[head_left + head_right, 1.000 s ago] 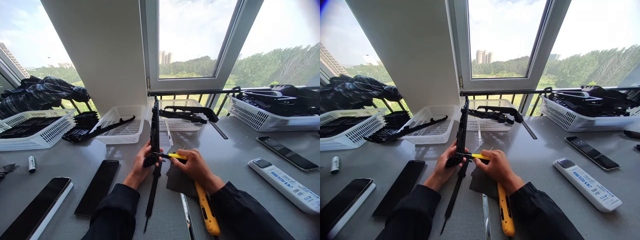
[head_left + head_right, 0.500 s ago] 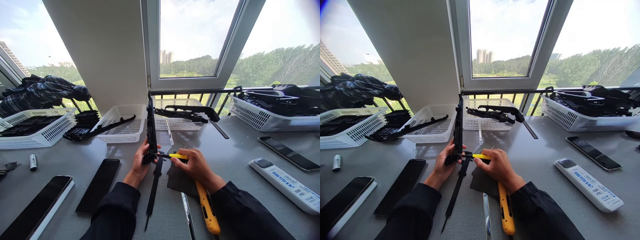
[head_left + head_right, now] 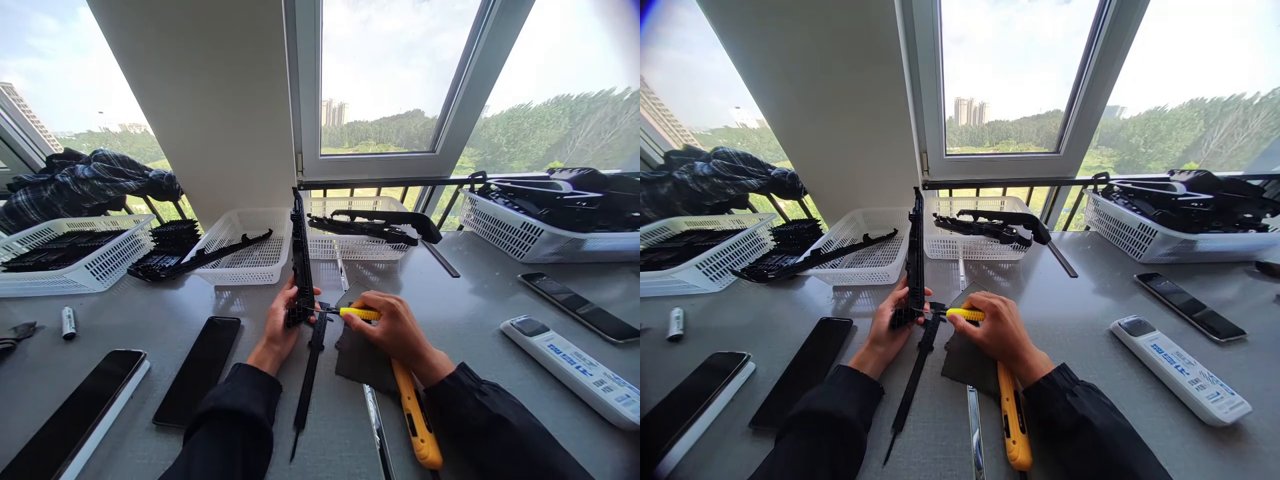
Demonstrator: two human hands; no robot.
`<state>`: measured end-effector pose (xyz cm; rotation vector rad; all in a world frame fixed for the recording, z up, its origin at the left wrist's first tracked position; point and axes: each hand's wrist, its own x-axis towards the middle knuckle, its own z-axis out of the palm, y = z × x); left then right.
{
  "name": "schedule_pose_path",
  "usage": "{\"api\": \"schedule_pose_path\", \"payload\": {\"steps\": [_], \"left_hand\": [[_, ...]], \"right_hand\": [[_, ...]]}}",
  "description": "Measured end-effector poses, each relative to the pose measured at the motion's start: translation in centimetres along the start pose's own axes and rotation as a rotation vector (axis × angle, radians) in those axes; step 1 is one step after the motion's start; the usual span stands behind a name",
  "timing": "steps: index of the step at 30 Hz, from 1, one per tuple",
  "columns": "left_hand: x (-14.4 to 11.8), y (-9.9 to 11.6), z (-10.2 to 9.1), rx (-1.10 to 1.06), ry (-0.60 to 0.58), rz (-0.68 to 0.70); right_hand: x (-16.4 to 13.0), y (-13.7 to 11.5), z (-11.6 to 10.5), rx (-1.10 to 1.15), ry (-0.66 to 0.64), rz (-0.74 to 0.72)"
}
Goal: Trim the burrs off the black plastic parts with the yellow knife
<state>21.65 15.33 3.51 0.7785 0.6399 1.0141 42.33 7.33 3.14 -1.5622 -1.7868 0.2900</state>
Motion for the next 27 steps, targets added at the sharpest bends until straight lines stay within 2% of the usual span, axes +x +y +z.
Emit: {"api": "schedule_pose_path", "payload": {"steps": [12,20,27], "left_hand": [[0.17,-0.09,-0.21,0.0,0.039,0.014],[0.59,-0.36,-0.7,-0.059,0.007,0.031],[0.28,-0.01,-0.56,-0.084,0.021,-0.009]], "right_hand": [[0.14,0.11,-0.03,-0.006,-0.005,-0.066],[0.0,-0.03,-0.33,0.012,-0.055,-0.075],[-0.04,0.71,-0.09,0.036,0.056,-0.084]]}}
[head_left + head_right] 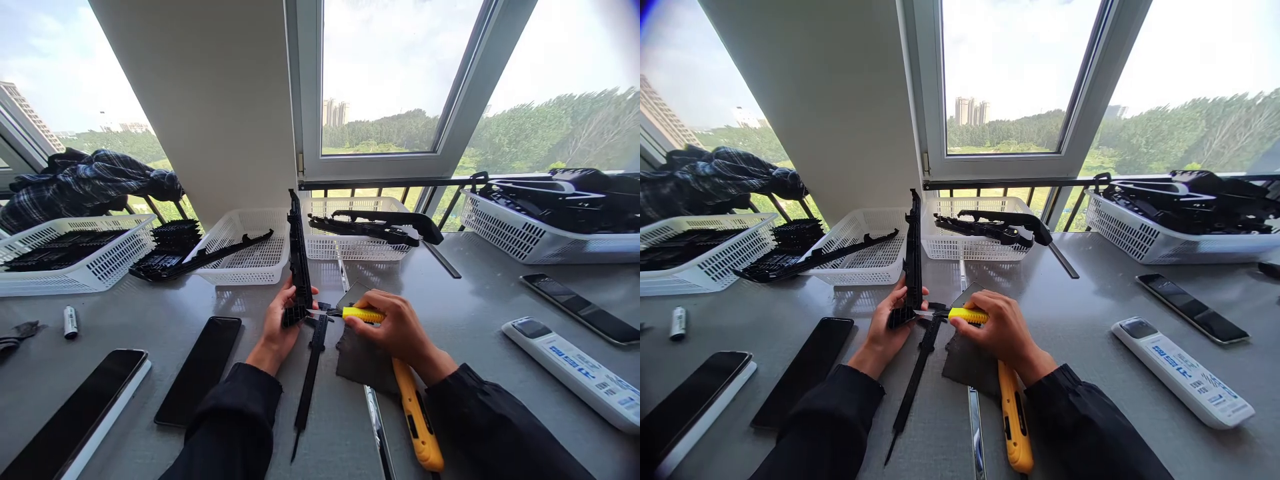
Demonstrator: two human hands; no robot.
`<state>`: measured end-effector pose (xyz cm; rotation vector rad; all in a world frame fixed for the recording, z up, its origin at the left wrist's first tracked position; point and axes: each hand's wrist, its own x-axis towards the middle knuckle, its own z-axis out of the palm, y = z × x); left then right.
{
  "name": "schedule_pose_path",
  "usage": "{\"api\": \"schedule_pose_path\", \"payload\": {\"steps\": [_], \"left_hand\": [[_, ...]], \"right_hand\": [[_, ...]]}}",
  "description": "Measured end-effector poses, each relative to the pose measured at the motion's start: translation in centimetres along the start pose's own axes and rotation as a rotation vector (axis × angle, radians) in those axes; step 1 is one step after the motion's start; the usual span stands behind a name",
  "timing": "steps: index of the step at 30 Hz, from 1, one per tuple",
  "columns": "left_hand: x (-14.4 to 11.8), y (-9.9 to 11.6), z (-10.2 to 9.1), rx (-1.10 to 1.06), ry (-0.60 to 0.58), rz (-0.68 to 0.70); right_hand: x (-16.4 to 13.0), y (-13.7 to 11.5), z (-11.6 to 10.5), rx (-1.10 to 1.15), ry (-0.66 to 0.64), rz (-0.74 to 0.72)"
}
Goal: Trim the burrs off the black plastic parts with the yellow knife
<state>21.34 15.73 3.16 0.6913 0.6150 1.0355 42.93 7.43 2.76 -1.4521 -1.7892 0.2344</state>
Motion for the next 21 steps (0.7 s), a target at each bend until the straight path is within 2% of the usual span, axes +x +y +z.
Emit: {"api": "schedule_pose_path", "payload": {"steps": [7,15,21], "left_hand": [[-0.03,-0.06,0.25,-0.024,0.018,-0.014],[0.4,-0.25,-0.31,-0.042,-0.002,-0.015],[0.24,-0.55,-0.11,0.053,-0.046,0.035]], "right_hand": [[0.1,0.21,0.39,-0.062,-0.003,-0.028],[0.13,-0.25,-0.08,-0.054,-0.096,-0.008],[0.03,-0.61,-0.26,0.013,-0.05,0.052]]}}
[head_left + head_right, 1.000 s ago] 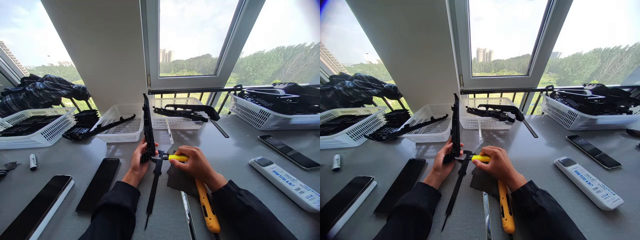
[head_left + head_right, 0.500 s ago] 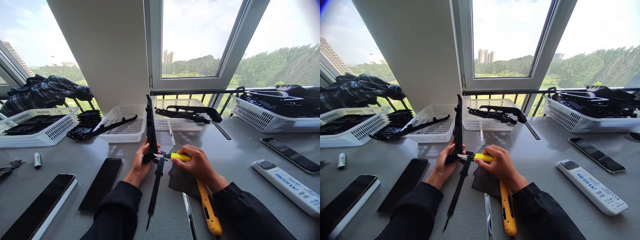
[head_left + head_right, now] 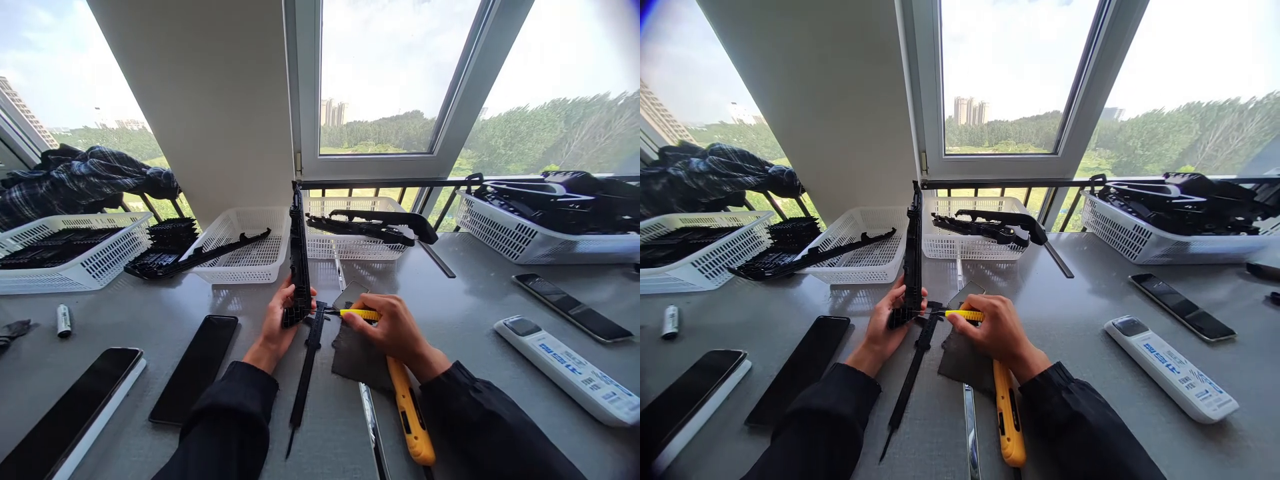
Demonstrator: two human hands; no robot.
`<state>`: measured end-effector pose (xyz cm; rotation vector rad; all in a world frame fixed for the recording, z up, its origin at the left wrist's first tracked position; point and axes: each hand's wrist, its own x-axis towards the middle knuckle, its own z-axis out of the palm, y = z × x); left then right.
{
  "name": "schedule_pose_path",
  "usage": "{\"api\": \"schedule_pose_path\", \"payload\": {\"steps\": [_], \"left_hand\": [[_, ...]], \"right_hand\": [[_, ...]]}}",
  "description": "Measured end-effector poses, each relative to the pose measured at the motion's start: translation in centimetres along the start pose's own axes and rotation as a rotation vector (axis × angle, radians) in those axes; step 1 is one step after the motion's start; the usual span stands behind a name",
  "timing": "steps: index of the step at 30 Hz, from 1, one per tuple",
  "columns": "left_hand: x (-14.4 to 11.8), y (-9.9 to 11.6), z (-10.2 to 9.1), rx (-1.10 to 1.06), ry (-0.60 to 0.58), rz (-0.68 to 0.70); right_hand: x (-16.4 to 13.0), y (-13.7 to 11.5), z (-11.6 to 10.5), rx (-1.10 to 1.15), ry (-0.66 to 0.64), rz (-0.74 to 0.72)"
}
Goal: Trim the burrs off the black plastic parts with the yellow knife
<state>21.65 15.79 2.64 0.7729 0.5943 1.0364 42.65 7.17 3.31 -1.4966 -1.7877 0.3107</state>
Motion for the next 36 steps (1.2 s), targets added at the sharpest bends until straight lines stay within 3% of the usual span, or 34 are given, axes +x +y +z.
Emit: {"api": "schedule_pose_path", "payload": {"steps": [15,36], "left_hand": [[-0.4,-0.4,0.4,0.149,0.01,0.064],[-0.6,0.1,0.7,0.037,-0.011,-0.002]], "right_hand": [[0.0,0.1,1.1,-0.119,-0.026,-0.025],[-0.1,-0.6,1.0,-0.033,-0.081,-0.078]]}}
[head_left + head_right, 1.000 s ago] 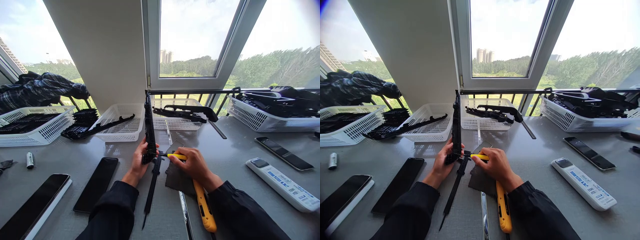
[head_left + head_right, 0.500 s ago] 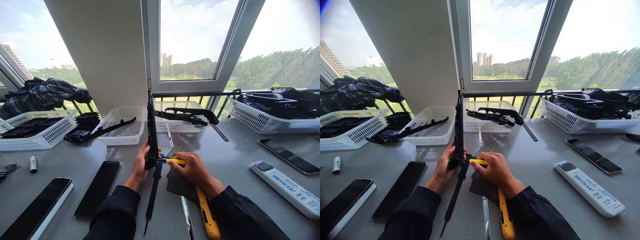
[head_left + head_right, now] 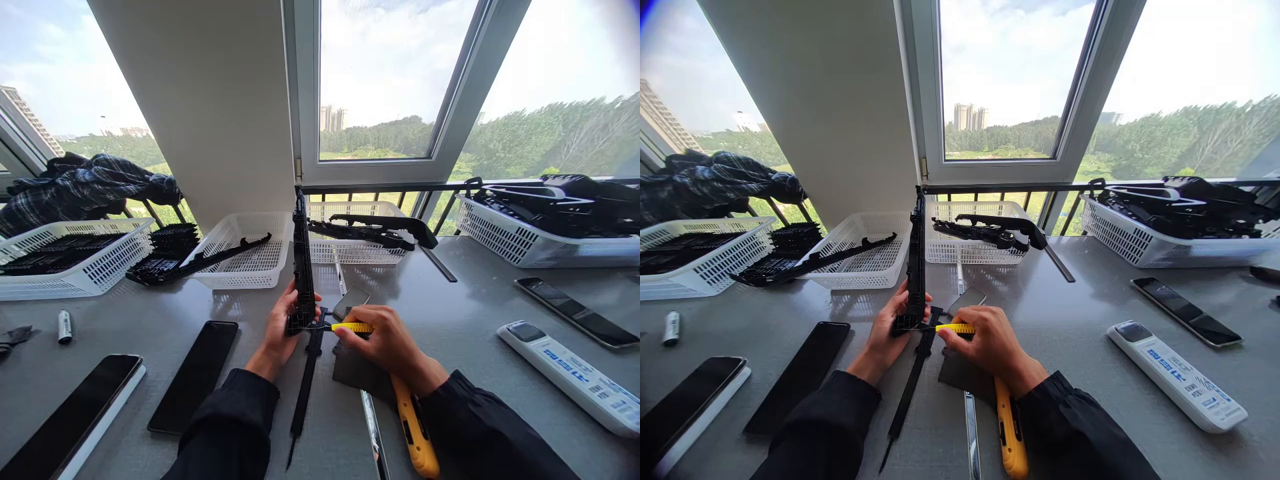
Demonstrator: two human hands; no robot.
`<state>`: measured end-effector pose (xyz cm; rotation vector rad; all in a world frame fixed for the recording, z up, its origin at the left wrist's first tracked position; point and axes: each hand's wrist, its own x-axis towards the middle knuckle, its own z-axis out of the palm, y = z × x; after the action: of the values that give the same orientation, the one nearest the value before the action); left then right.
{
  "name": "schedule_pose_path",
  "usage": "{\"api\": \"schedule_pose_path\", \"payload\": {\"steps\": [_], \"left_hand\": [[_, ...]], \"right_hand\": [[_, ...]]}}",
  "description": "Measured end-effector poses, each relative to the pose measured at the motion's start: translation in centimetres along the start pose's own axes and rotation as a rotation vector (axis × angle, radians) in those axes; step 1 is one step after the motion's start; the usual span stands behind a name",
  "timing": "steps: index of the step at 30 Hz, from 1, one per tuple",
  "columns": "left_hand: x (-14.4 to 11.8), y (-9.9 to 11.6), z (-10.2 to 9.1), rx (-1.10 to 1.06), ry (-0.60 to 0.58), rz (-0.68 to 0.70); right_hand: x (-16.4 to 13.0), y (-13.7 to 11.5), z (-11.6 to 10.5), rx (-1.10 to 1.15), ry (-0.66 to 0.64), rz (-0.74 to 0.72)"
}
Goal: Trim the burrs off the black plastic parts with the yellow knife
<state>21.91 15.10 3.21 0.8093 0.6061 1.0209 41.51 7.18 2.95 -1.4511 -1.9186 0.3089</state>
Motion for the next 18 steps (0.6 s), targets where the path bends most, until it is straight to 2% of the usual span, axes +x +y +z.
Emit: {"api": "schedule_pose_path", "payload": {"steps": [6,18], "left_hand": [[0.12,-0.37,-0.14,0.011,-0.015,0.009],[-0.14,-0.13,0.16,0.008,0.005,-0.005]], "right_hand": [[0.13,0.37,0.28,-0.028,0.067,0.058],[0.03,-0.31,-0.05,-0.006,-0.036,-0.017]]}}
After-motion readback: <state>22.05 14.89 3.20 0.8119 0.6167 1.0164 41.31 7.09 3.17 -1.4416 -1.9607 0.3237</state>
